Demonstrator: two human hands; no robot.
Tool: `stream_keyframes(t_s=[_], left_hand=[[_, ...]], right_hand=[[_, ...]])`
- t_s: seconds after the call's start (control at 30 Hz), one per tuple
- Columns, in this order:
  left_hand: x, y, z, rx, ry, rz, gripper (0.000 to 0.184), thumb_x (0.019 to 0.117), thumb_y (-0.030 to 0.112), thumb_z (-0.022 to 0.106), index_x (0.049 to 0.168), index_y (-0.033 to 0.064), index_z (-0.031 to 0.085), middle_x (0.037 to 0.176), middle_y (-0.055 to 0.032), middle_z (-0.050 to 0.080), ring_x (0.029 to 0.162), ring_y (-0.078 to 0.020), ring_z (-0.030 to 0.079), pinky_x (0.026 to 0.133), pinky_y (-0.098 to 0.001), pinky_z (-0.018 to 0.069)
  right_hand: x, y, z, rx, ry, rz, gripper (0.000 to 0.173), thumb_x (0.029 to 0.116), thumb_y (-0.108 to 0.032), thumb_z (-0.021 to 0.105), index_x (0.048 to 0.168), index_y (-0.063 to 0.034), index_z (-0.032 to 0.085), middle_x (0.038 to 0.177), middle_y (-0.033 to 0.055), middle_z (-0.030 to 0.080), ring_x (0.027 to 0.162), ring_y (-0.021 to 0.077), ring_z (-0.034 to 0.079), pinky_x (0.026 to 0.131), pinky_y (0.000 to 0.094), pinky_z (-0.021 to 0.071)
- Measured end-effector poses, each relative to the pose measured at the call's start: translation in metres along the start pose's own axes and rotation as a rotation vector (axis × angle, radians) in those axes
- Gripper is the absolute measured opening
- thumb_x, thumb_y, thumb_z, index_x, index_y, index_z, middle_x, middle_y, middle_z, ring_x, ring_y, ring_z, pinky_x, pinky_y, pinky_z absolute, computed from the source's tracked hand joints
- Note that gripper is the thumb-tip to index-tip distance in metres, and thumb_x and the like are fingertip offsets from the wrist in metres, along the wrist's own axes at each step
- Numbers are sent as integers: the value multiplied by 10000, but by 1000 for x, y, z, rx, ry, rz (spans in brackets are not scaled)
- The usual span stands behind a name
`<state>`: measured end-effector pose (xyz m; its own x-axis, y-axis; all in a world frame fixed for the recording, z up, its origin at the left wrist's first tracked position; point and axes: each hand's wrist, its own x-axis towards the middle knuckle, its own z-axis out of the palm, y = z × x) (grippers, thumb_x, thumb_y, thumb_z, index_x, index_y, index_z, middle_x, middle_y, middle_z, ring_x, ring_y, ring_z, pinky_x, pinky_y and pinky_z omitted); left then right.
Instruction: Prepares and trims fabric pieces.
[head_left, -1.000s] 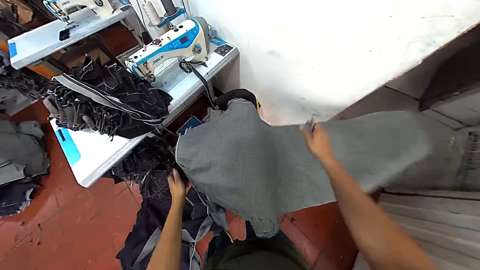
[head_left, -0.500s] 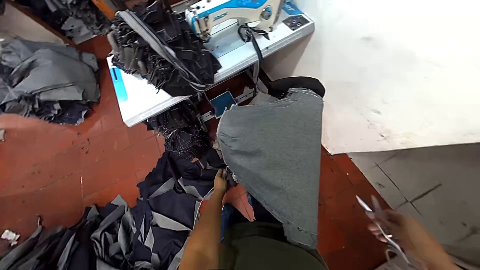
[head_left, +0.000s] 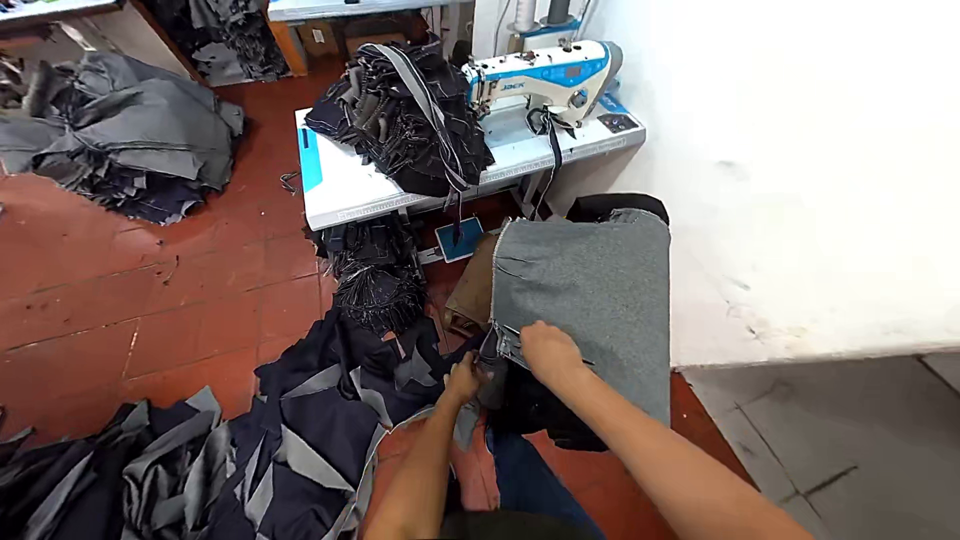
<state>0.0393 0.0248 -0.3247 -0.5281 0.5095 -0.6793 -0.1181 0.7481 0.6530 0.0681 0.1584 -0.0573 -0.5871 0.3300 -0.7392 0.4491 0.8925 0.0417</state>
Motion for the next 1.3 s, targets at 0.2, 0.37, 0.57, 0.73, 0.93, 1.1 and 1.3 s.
stream_keyframes(t_s=[0.2, 0.37, 0.57, 0.73, 0.93, 1.1, 1.3], left_hand=[[26, 16, 17, -234, 194, -86, 619, 1000, 383, 652, 1536, 150, 448, 1608, -281, 310, 1447, -495, 360, 1127, -646, 372], [15, -1, 7, -86, 185, 51, 479, 1114, 366, 391, 1421, 23, 524, 1255, -258, 666, 1214, -408, 637, 1062, -589, 472], [-78, -9, -63, 224, 498, 232, 444, 1087, 359, 422, 1188, 6, 672, 990, -197, 735, 993, -375, 722, 905, -567, 555], [-134, 25, -116, 429, 338, 274, 445, 1103, 366, 390, 1193, 22, 656, 1024, -204, 727, 1035, -382, 709, 934, -573, 539], [-200, 56, -162, 499, 443, 510, 412, 1101, 315, 417, 1099, -15, 664, 885, -202, 715, 893, -378, 726, 841, -569, 562], [-307, 131, -195, 747, 579, 1018, 385, 1099, 320, 438, 920, 67, 667, 681, -57, 627, 620, -204, 654, 569, -392, 554], [-302, 191, -224, 1126, 538, 804, 246, 1052, 242, 541, 944, 66, 676, 683, -92, 635, 647, -298, 685, 573, -511, 549]], right_hand=[[-26, 6, 7, 26, 78, 45, 406, 1098, -316, 458, 1223, 30, 627, 1242, 253, 648, 1199, 400, 637, 966, 540, 523], [-22, 16, 13, -10, 31, 70, 312, 1064, -217, 526, 1177, 46, 650, 1259, 260, 640, 1197, 408, 633, 953, 550, 526], [11, -11, 16, -21, 69, -83, 253, 1028, -32, 480, 1196, 73, 639, 1284, 281, 625, 1193, 433, 630, 941, 565, 532], [39, -46, 6, -36, 95, -196, 299, 1054, -111, 443, 1220, 53, 631, 1303, 268, 619, 1210, 430, 623, 934, 583, 534], [23, 20, 8, 372, 512, -545, 398, 1077, -345, 512, 1028, 8, 690, 814, 173, 711, 790, 343, 724, 762, 537, 576], [-4, 54, 71, 893, 420, -846, 588, 823, -499, 795, 1183, -53, 665, 696, -66, 560, 584, 34, 496, 584, 261, 462], [-72, 35, 47, 638, 215, -598, 389, 1110, -288, 389, 1140, 8, 639, 901, 150, 693, 814, 285, 686, 816, 489, 548]])
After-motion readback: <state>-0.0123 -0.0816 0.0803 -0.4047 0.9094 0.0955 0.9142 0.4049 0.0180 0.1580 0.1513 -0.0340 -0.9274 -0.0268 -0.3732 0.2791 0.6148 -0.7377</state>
